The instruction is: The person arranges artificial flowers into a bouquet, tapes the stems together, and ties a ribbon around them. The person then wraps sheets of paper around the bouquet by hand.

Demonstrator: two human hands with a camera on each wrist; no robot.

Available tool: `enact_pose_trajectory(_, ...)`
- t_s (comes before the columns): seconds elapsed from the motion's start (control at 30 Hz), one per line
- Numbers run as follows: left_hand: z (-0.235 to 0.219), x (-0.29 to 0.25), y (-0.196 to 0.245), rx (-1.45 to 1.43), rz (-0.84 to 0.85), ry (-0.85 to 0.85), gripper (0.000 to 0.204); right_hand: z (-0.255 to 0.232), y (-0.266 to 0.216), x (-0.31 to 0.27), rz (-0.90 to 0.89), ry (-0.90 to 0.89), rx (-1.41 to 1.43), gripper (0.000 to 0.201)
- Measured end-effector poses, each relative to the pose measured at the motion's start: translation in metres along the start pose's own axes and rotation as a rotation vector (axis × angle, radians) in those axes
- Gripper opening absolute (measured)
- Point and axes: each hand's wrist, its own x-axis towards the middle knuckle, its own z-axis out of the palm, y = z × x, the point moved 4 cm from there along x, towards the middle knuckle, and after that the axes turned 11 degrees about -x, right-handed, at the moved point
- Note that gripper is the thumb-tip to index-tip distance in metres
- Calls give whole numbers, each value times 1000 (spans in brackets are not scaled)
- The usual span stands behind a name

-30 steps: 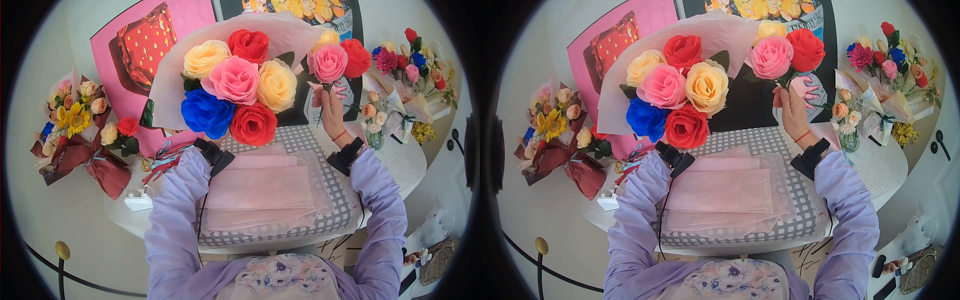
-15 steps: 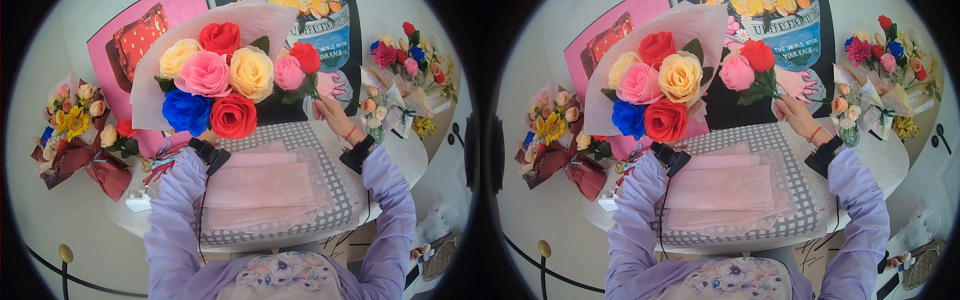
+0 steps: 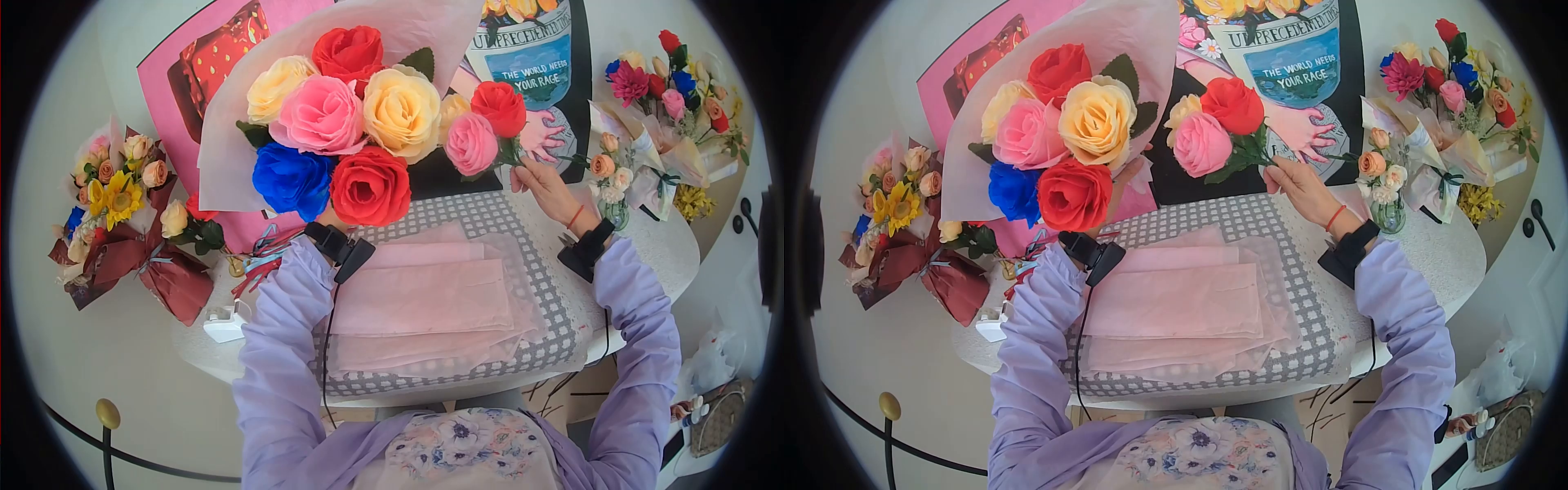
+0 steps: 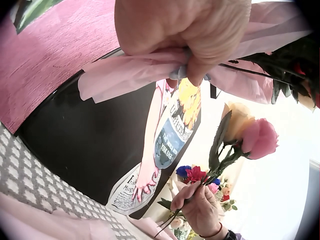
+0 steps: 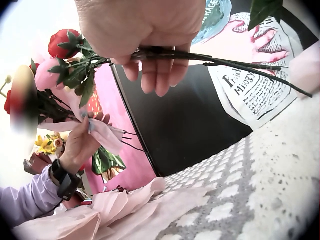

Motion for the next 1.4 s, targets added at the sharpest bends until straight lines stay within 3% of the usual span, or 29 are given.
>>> enact_pose_trajectory(0.27,2,1,4,138,18,77,26,3,-6,-3,-35,-69,-152,29)
enact_pose_trajectory(0.43,1,1,5,216,19,128,25,12,-1,-6,64,-305,-219,31)
enact_pose_trajectory(0.57,1,1,5,280,25,177,25,19,6,-6,77,-377,-256,31)
enact_pose_trajectory(0.73,-2,2,3,325,-14,241,24,39,25,-14,256,-565,-231,32)
enact_pose_trajectory(0.83,-3,3,2,361,-39,260,23,49,37,-18,240,-657,-311,29)
enact_pose_trajectory(0.87,8,5,7,556,229,196,22,51,39,-19,244,-655,-310,29)
enact_pose_trajectory(0.93,14,5,12,550,216,194,21,50,36,-18,58,-560,-523,26)
enact_pose_trajectory(1.07,30,4,26,513,86,234,20,45,23,-17,58,-556,-600,25)
enact_pose_trajectory(1.17,39,5,30,455,61,247,21,37,10,-15,-17,-504,-669,24)
enact_pose_trajectory(1.23,49,3,33,435,64,244,21,30,0,-12,-145,-377,-611,21)
enact_pose_trajectory(1.27,57,2,31,316,26,212,22,27,-8,-10,-142,-380,-606,21)
enact_pose_trajectory(1.4,69,-5,19,-79,-74,120,21,7,-75,6,-224,-107,-432,17)
